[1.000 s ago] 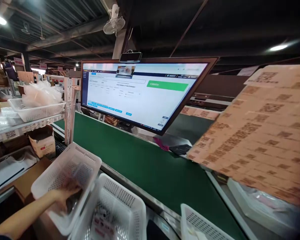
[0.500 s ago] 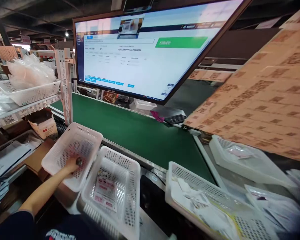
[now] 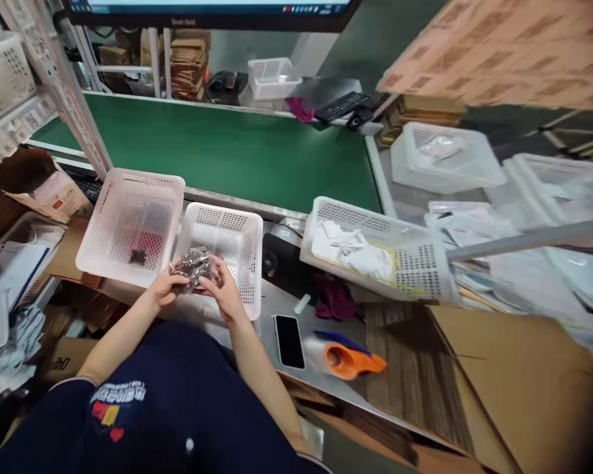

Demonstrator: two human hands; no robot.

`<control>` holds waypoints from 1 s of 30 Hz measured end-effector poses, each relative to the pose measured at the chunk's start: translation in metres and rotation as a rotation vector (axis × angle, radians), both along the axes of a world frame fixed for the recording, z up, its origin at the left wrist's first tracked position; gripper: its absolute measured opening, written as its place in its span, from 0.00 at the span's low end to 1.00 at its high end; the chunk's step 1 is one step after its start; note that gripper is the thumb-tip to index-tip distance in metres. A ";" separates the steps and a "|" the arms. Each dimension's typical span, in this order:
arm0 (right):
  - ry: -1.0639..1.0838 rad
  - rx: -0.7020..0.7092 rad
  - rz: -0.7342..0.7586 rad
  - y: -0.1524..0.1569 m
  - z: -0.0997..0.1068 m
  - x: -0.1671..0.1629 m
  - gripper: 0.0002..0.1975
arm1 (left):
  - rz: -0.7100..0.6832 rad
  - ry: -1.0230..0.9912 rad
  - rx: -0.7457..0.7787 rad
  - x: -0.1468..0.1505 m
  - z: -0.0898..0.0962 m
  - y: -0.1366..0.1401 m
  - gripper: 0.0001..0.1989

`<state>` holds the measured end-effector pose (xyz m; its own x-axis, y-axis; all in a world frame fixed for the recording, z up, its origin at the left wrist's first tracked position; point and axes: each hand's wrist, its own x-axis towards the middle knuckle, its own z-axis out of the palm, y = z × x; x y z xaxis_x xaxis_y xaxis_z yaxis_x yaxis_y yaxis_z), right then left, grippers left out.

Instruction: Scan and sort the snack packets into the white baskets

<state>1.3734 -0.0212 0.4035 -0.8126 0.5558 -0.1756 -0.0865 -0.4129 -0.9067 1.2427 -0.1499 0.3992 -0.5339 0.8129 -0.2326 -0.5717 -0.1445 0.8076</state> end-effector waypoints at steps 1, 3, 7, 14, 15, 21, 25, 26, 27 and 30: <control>-0.019 0.026 0.004 0.000 0.002 -0.002 0.43 | -0.016 -0.008 -0.009 0.003 0.000 -0.001 0.39; -0.056 0.062 0.002 0.002 0.003 -0.002 0.38 | -0.017 -0.017 -0.020 0.005 0.001 -0.003 0.38; -0.060 0.100 0.035 0.007 0.002 -0.002 0.30 | 0.053 -0.053 -0.005 0.001 -0.002 -0.006 0.34; -0.005 0.125 -0.211 0.020 -0.004 -0.001 0.30 | 0.214 -0.191 -0.010 -0.020 -0.001 -0.005 0.20; -0.035 0.130 -0.288 0.028 -0.006 -0.004 0.31 | 0.235 -0.196 -0.014 -0.023 0.000 -0.005 0.20; -0.324 0.256 -0.505 0.063 -0.025 -0.023 0.41 | 0.411 -0.036 -0.080 -0.020 -0.010 0.009 0.23; -0.282 0.185 -0.263 0.029 -0.031 -0.023 0.52 | 0.295 0.091 -0.097 0.003 -0.025 0.018 0.27; -0.239 0.153 -0.144 0.019 -0.030 -0.022 0.53 | 0.247 0.142 -0.094 0.007 -0.026 0.020 0.28; -0.194 0.131 -0.042 0.012 -0.029 -0.021 0.53 | 0.218 0.216 -0.088 0.008 -0.026 0.021 0.30; -0.143 0.147 0.016 0.010 -0.028 -0.014 0.55 | 0.289 0.508 -0.078 -0.006 -0.018 0.021 0.35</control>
<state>1.3590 -0.0112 0.3756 -0.7938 0.5716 -0.2079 0.0531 -0.2754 -0.9599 1.2367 -0.1291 0.3814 -0.7913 0.6087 0.0574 -0.0562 -0.1659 0.9845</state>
